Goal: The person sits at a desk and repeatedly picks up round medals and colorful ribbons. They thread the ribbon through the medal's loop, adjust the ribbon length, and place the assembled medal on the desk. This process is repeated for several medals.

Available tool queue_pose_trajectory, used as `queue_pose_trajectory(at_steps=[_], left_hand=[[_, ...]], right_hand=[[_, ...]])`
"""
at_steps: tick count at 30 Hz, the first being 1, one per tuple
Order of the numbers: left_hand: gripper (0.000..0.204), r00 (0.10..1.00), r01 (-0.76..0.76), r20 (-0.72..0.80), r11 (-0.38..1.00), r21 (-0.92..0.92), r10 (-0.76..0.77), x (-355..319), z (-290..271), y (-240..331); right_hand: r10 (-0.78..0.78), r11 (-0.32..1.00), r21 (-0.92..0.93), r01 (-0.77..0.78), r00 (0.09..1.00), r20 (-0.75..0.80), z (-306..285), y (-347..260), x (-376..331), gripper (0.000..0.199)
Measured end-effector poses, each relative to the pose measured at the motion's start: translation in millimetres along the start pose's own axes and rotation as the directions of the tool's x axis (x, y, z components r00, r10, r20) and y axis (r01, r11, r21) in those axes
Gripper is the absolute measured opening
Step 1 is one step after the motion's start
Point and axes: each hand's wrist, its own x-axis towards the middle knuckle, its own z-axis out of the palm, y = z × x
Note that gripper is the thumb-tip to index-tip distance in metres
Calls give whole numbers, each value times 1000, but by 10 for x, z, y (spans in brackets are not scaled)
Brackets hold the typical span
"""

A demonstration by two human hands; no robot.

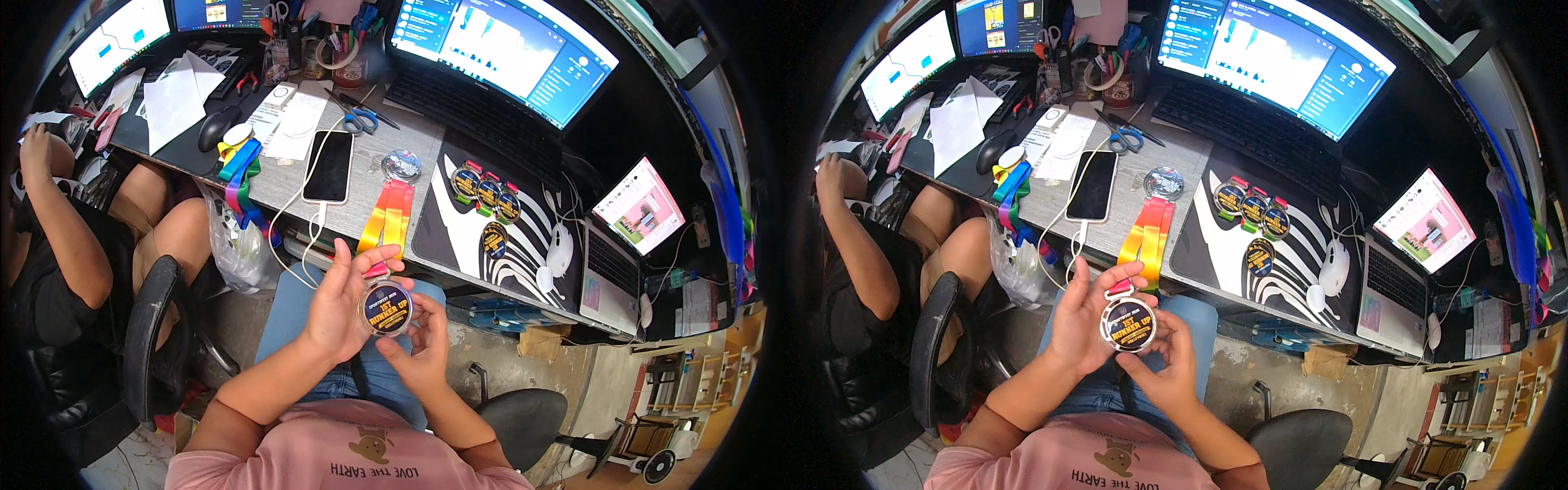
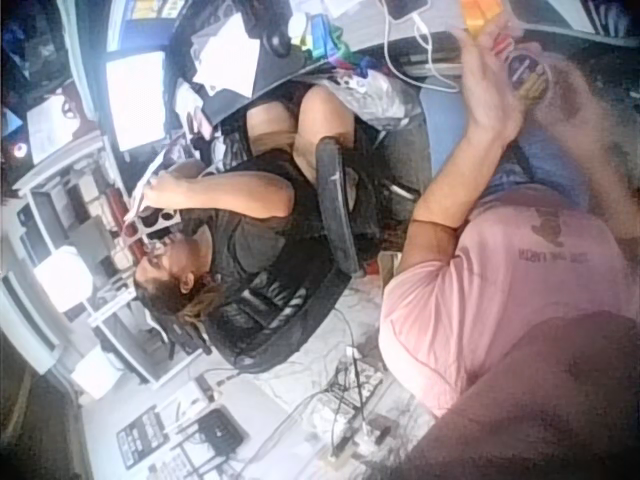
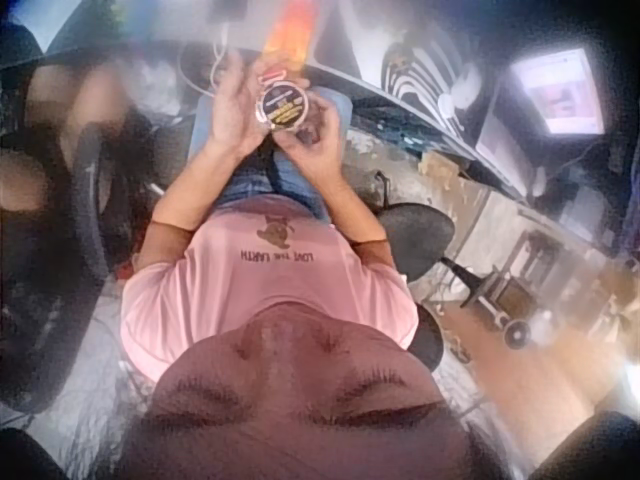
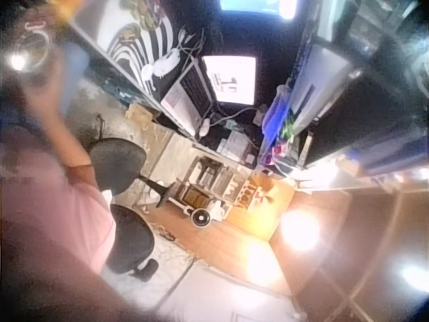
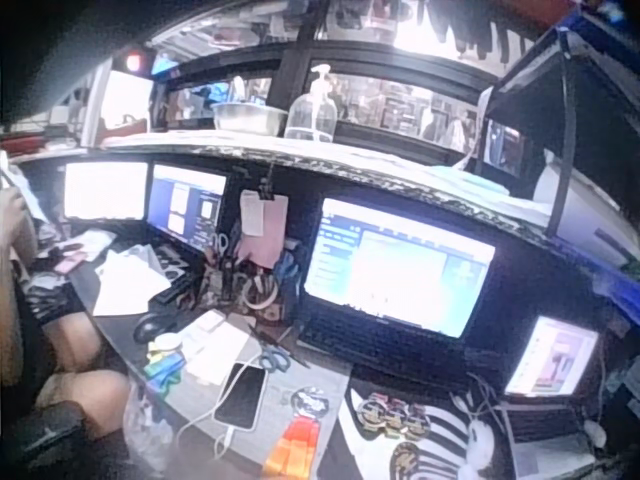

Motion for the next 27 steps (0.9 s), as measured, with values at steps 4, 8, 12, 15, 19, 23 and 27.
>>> queue_pose_trajectory(at_steps=[4,8,12,15,19,23,27], left_hand=[[68,994,85,-69,994,-70,-90,0,-44,5],[63,965,251,-37,953,-169,-261,-73,-61,-20],[55,968,202,-79,922,-330,-240,-103,-64,65],[55,967,245,-33,954,-171,-254,-77,-57,48],[48,990,132,47,991,35,-134,-131,3,47],[45,989,79,118,994,80,-88,-178,-7,71],[37,995,33,93,991,133,-45,-183,-35,25]], right_hand=[[-320,896,-342,285,946,-51,-89,72,-32,43],[-435,824,-372,427,898,67,-173,-97,61,24],[-525,672,-476,567,818,234,-189,-193,125,26],[-414,852,-340,397,910,24,-220,-54,63,20],[68,914,405,36,968,-240,-214,-5,47,11],[154,802,597,-37,977,-147,-286,54,45,13],[165,775,630,-55,979,-118,-302,53,50,12]])
